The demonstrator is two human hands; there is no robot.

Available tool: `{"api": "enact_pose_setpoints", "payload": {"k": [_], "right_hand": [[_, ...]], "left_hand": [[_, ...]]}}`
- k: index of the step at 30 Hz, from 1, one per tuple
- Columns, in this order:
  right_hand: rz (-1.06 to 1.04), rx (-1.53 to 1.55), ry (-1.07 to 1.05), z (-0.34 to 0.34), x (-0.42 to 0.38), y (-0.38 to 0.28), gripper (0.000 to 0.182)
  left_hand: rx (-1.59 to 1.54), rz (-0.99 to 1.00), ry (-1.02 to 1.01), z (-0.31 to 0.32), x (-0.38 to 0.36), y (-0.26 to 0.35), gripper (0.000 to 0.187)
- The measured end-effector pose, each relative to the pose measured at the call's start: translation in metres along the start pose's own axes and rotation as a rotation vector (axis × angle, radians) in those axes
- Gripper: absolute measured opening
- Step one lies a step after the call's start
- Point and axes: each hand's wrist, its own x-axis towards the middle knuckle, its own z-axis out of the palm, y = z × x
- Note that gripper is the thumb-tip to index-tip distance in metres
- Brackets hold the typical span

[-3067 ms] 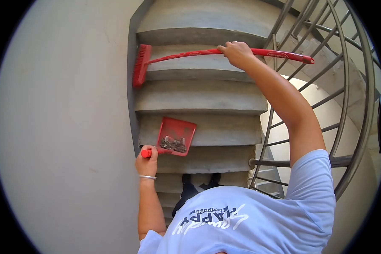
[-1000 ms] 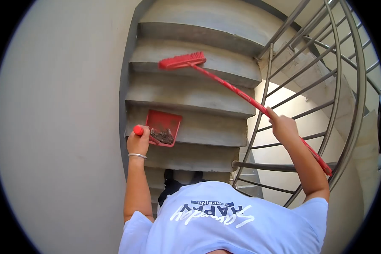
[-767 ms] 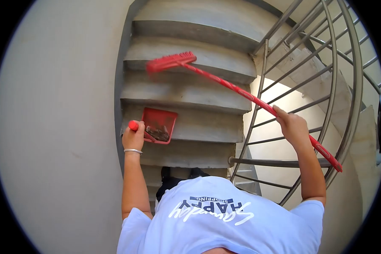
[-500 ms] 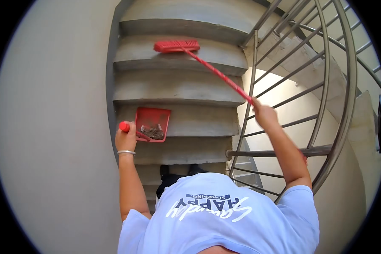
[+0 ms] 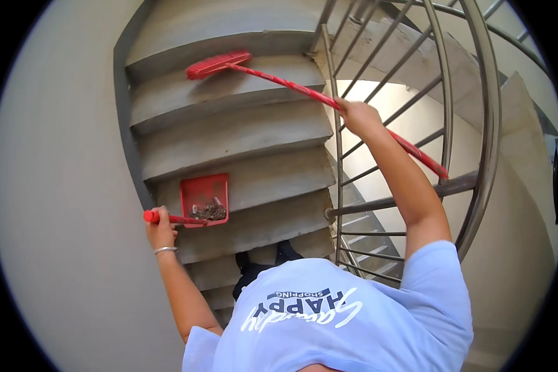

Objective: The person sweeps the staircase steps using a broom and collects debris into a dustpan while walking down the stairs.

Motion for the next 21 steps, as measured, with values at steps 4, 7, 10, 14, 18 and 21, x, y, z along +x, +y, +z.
{"api": "enact_pose_setpoints", "payload": {"k": [4, 7, 10, 14, 18, 21], "right_hand": [[0.125, -0.068, -0.123, -0.002, 0.028, 0.025, 0.032], [0.115, -0.086, -0.136, 0.008, -0.006, 0.032, 0.028], [0.137, -0.098, -0.181, 0.008, -0.062, 0.021, 0.031], [0.168, -0.003, -0.145, -0.033, -0.144, 0.033, 0.042], [0.141, 0.021, -0.041, -0.047, -0.16, 0.052, 0.038], [0.176, -0.008, 0.0, -0.017, -0.115, 0.056, 0.036]], "left_hand": [[0.011, -0.05, 0.008, -0.001, -0.002, -0.006, 0.026], [-0.017, -0.018, 0.017, -0.005, -0.004, -0.018, 0.025], [-0.054, 0.023, 0.047, -0.006, -0.008, -0.015, 0.024], [0.021, 0.003, 0.007, -0.006, -0.003, -0.011, 0.022], [0.005, 0.031, 0.002, -0.001, 0.008, -0.012, 0.024], [0.04, 0.011, -0.021, -0.001, 0.006, -0.001, 0.026]]}}
